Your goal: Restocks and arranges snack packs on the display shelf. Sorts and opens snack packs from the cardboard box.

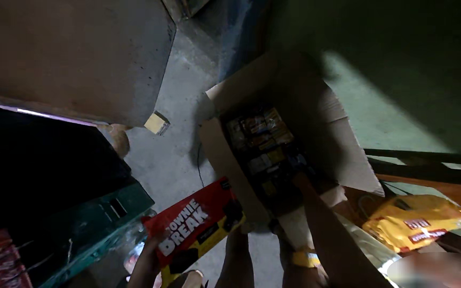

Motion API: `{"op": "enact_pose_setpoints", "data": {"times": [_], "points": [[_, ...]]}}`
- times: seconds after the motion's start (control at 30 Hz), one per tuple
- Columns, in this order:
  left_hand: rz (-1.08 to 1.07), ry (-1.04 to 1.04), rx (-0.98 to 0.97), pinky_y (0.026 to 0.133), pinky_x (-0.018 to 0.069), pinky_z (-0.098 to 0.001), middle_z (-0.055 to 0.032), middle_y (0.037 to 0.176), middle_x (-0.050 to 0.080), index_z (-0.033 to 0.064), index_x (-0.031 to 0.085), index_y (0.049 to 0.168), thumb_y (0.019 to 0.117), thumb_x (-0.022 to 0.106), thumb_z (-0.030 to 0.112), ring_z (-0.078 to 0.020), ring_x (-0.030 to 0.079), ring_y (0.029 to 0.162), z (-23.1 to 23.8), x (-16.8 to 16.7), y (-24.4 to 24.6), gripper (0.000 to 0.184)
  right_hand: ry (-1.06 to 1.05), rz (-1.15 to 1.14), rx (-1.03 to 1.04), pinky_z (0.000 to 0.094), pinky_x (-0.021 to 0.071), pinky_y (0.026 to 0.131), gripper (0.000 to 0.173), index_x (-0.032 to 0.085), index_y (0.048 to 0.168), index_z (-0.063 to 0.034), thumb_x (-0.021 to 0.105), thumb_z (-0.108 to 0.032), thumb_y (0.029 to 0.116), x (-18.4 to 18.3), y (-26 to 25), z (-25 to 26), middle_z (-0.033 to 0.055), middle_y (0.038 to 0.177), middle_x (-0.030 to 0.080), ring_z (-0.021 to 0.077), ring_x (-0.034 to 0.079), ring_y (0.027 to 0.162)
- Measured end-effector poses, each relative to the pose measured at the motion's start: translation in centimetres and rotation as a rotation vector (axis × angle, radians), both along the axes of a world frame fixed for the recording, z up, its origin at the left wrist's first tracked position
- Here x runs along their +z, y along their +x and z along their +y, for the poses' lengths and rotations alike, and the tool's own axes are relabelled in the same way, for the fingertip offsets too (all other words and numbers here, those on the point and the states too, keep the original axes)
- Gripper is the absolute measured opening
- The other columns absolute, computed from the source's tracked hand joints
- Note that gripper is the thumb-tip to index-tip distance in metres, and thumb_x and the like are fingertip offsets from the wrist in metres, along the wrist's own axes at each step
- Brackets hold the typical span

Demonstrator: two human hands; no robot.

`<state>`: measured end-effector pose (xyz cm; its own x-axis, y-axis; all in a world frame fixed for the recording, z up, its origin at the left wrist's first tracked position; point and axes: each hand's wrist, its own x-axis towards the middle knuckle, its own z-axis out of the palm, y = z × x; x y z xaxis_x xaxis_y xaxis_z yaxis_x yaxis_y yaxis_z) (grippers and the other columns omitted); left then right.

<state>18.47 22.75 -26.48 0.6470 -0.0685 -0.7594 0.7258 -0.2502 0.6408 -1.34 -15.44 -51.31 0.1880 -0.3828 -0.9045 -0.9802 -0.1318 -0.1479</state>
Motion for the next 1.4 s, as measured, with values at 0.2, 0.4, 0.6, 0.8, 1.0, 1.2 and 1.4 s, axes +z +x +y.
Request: {"op": "enact_pose_setpoints", "data": {"times": [0.2,0.4,0.6,0.8,1.0,1.2,1.4], "points": [[0.012,-0.051,-0.001,0.065,0.0601,-0.0214,0.0051,0.08,0.071,0.0095,0.053,0.108,0.0949,0.038,0.001,-0.0028,0.07,0.07,-0.5,-0.2,0.3,0.021,-0.02,-0.039,0.042,0.0538,0.0325,0.118,0.055,0.051,0.142,0.0092,0.066,-0.024,0.1006,1.6,-0.8,-2.2,0.0324,0.148,0.047,0.0436,0.043,0.142],[-0.003,-0.066,-0.039,0.066,0.0606,-0.0227,0.0043,0.084,0.07,0.0079,0.049,0.116,0.0936,0.042,0.005,-0.0035,0.07,0.074,-1.6,0.1,0.8,0.024,-0.038,-0.06,0.034,0.0523,0.0333,0.118,0.044,0.056,0.138,0.0077,0.054,-0.023,0.107,5.5,-0.5,-2.3,0.0291,0.146,0.052,0.0413,0.046,0.141],[-0.055,-0.085,-0.021,0.065,0.0615,-0.0235,0.0054,0.083,0.072,0.0089,0.049,0.115,0.0908,0.044,0.007,-0.0036,0.071,0.072,-2.1,-0.6,0.7,0.025,0.014,0.011,0.078,0.0526,0.0303,0.121,0.053,0.039,0.152,0.0066,0.049,-0.024,0.1086,2.3,-0.6,-0.5,0.0296,0.155,0.04,0.0412,0.039,0.147],[-0.115,0.009,-0.089,0.067,0.0595,-0.0222,0.0043,0.086,0.067,0.0044,0.047,0.122,0.0921,0.048,0.007,-0.0022,0.067,0.074,-4.6,-0.8,2.0,0.03,-0.101,0.06,0.047,0.0518,0.0374,0.116,0.055,0.044,0.148,0.0077,0.057,-0.024,0.1052,2.3,1.1,1.0,0.0292,0.151,0.046,0.0416,0.046,0.141],[-0.274,-0.102,-0.231,0.071,0.061,-0.0243,0.0028,0.092,0.068,0.0006,0.05,0.122,0.0889,0.056,0.002,-0.0042,0.069,0.079,-11.6,-0.8,4.8,0.034,-0.123,-0.168,0.115,0.0561,0.04,0.112,0.043,0.056,0.14,0.0041,0.056,-0.021,0.1052,9.6,2.3,0.4,0.03,0.14,0.056,0.0443,0.054,0.132],[-0.321,-0.013,-0.357,0.078,0.0569,-0.0373,-0.0174,0.11,0.064,-0.0027,0.047,0.139,0.0908,0.069,0.004,-0.019,0.066,0.089,-19.7,-5.3,6.3,0.054,-0.123,-0.122,0.453,0.0565,0.0389,0.113,0.041,0.051,0.143,0.0086,0.044,-0.008,0.1066,22.5,3.9,5.6,0.0305,0.148,0.049,0.0456,0.048,0.138],[-0.322,0.105,-0.519,0.089,0.0555,-0.0531,-0.0236,0.121,0.065,0.0022,0.05,0.142,0.0866,0.082,0.026,-0.0333,0.067,0.103,-22.4,-14.4,4.8,0.068,0.057,-0.24,0.581,0.0586,0.0407,0.111,0.035,0.059,0.133,0.0114,0.048,-0.002,0.1031,21.9,-1.9,12.2,0.0327,0.14,0.055,0.048,0.051,0.133]]}}
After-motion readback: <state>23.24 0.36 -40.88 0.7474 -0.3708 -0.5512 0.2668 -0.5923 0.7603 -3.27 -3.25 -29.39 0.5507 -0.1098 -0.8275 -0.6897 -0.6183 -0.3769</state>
